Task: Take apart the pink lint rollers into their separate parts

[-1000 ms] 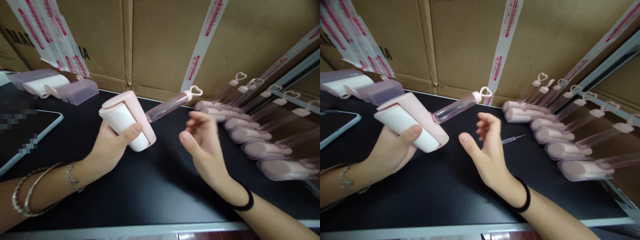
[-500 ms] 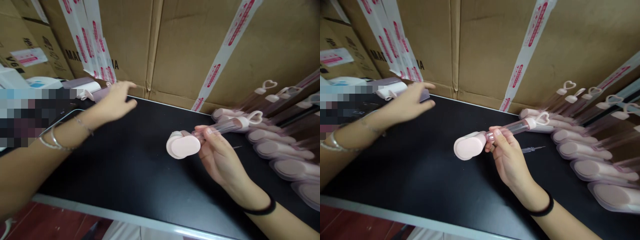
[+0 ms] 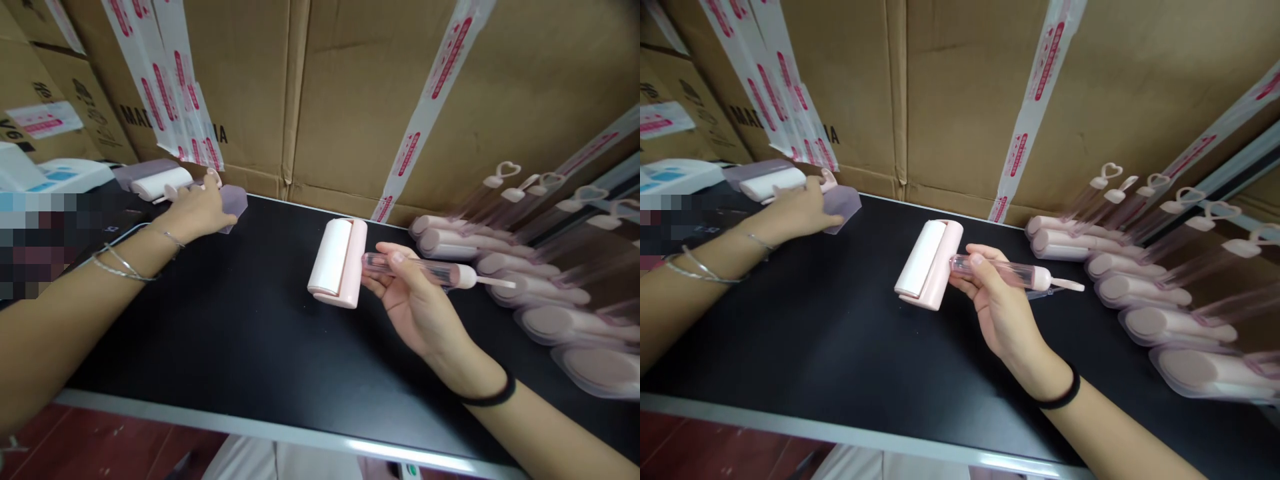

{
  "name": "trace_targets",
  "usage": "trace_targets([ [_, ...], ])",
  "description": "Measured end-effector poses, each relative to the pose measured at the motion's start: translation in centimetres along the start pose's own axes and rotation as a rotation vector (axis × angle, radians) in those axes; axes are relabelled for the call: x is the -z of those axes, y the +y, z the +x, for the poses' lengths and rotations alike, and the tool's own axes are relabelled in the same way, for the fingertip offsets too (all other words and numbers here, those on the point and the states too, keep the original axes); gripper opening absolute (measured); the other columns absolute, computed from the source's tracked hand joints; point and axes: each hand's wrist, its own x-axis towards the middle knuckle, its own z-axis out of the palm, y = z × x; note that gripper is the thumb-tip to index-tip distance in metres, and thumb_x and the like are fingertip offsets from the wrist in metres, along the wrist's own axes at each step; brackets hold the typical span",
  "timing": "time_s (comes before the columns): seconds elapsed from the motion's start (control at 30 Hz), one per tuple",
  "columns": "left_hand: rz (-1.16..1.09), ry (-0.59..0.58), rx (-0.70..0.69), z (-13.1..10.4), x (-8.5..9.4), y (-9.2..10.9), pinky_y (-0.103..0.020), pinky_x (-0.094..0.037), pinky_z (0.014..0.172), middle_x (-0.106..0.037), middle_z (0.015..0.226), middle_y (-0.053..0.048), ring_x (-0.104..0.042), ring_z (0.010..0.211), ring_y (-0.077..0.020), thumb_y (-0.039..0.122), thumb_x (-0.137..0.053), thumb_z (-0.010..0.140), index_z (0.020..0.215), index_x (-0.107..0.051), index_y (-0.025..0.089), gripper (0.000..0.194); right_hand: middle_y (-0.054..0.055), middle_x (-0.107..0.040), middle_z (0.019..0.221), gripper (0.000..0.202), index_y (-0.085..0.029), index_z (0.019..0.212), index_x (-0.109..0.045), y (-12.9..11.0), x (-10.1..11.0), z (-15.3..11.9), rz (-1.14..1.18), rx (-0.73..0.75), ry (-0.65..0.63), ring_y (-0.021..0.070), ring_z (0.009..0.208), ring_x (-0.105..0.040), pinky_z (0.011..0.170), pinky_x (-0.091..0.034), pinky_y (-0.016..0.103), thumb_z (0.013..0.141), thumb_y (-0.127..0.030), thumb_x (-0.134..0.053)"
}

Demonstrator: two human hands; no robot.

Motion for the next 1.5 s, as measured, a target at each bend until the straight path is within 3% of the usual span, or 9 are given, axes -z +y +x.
trace_targets([
  [0.1, -0.087, 0.005, 0.108, -0.6, 0.7, 1.2, -0.067, -0.029, 0.097, -0.057, 0.12, -0.028, -0.054, 0.111, -0.047, 0.043, -0.058, 0.07, 0.135, -0.031, 0.003, 0.082, -0.003, -0.07, 0.078, 0.02, -0.024, 0.087, -0.062, 0.0, -0.1, 0.0, 0.013, 0.001, 0.027, 0.0109, 0.076, -0.067, 0.075, -0.055, 0.026, 0.071, -0.028, -0.073],
  [0.2, -0.652, -0.181, -0.092, -3.0, 0.7, 4.0, -0.045, -0.05, 0.088, -0.06, 0.123, -0.016, -0.063, 0.105, -0.0281, 0.041, -0.047, 0.082, 0.137, -0.032, 0.014, 0.063, -0.005, -0.069, 0.08, 0.014, -0.023, 0.08, -0.061, -0.1, 0.1, 0.2, 0.051, 0.045, 0.057, 0.0094, 0.08, -0.066, 0.079, -0.054, 0.024, 0.072, -0.027, -0.072],
  [0.3, -1.16, -0.516, -0.257, -6.2, -0.2, 7.1, -0.042, -0.052, 0.088, -0.058, 0.127, -0.015, -0.06, 0.111, -0.0272, 0.029, -0.068, 0.071, 0.132, -0.04, 0.019, 0.068, -0.006, -0.069, 0.082, 0.011, -0.024, 0.078, -0.061, -0.3, 0.4, 0.6, 0.063, 0.108, 0.049, 0.0087, 0.082, -0.066, 0.083, -0.053, 0.025, 0.074, -0.028, -0.071],
  [0.43, -1.313, -0.618, -0.36, -8.7, -1.6, 9.2, -0.04, -0.045, 0.101, -0.052, 0.135, -0.014, -0.052, 0.122, -0.0251, 0.023, -0.073, 0.069, 0.13, -0.039, 0.016, 0.07, -0.005, -0.07, 0.084, 0.015, -0.025, 0.081, -0.063, -0.9, 0.8, 0.9, 0.023, 0.087, -0.048, 0.0115, 0.082, -0.067, 0.077, -0.055, 0.027, 0.071, -0.03, -0.073],
  [0.73, -1.31, -0.576, -0.358, -8.3, -2.9, 8.4, -0.046, -0.044, 0.1, -0.049, 0.137, -0.014, -0.051, 0.123, -0.0268, 0.016, -0.074, 0.066, 0.135, -0.033, 0.022, 0.08, -0.001, -0.072, 0.079, 0.012, -0.022, 0.08, -0.066, -2.4, 1.7, 1.5, -0.075, 0.063, -0.178, 0.0142, 0.075, -0.068, 0.066, -0.057, 0.027, 0.069, -0.025, -0.071],
  [1.07, -0.993, -0.476, -0.391, -10.2, -2.6, 9.7, -0.047, -0.047, 0.097, -0.064, 0.117, -0.01, -0.058, 0.113, -0.0296, 0.032, -0.071, 0.07, 0.122, -0.048, 0.019, 0.058, -0.002, -0.07, 0.093, 0.018, -0.023, 0.087, -0.064, 0.0, 0.4, 0.4, -0.052, -0.004, -0.228, 0.0118, 0.084, -0.067, 0.083, -0.054, 0.029, 0.071, -0.025, -0.072],
  [1.27, -0.947, -0.464, -0.353, -9.9, -3.3, 8.9, -0.051, -0.039, 0.104, -0.036, 0.145, -0.016, -0.045, 0.129, -0.0291, 0.04, -0.067, 0.076, 0.143, -0.012, 0.028, 0.088, -0.004, -0.066, 0.075, 0.023, -0.023, 0.083, -0.06, -4.1, 1.8, 2.2, -0.181, 0.214, 0.022, 0.0103, 0.069, -0.065, 0.068, -0.052, 0.025, 0.066, -0.026, -0.075],
  [1.37, -0.862, -0.392, -0.353, -9.3, -3.8, 8.2, -0.051, -0.038, 0.104, -0.038, 0.143, -0.018, -0.045, 0.128, -0.0279, 0.045, -0.06, 0.079, 0.144, -0.007, 0.026, 0.086, -0.003, -0.063, 0.067, 0.023, -0.02, 0.081, -0.059, -7.6, 5.1, 4.1, -0.357, 0.342, 0.194, 0.0129, 0.062, -0.064, 0.062, -0.05, 0.029, 0.063, -0.016, -0.073],
  [1.5, -0.672, -0.138, -0.365, -7.0, -2.6, 6.8, -0.045, -0.037, 0.105, -0.044, 0.139, -0.017, -0.046, 0.126, -0.0263, 0.048, -0.057, 0.08, 0.144, -0.014, 0.018, 0.083, -0.003, -0.058, 0.059, 0.024, -0.019, 0.074, -0.055, -9.9, 10.1, 6.6, -0.617, 0.373, 0.506, 0.0134, 0.052, -0.059, 0.061, -0.049, 0.034, 0.059, -0.009, -0.071],
])
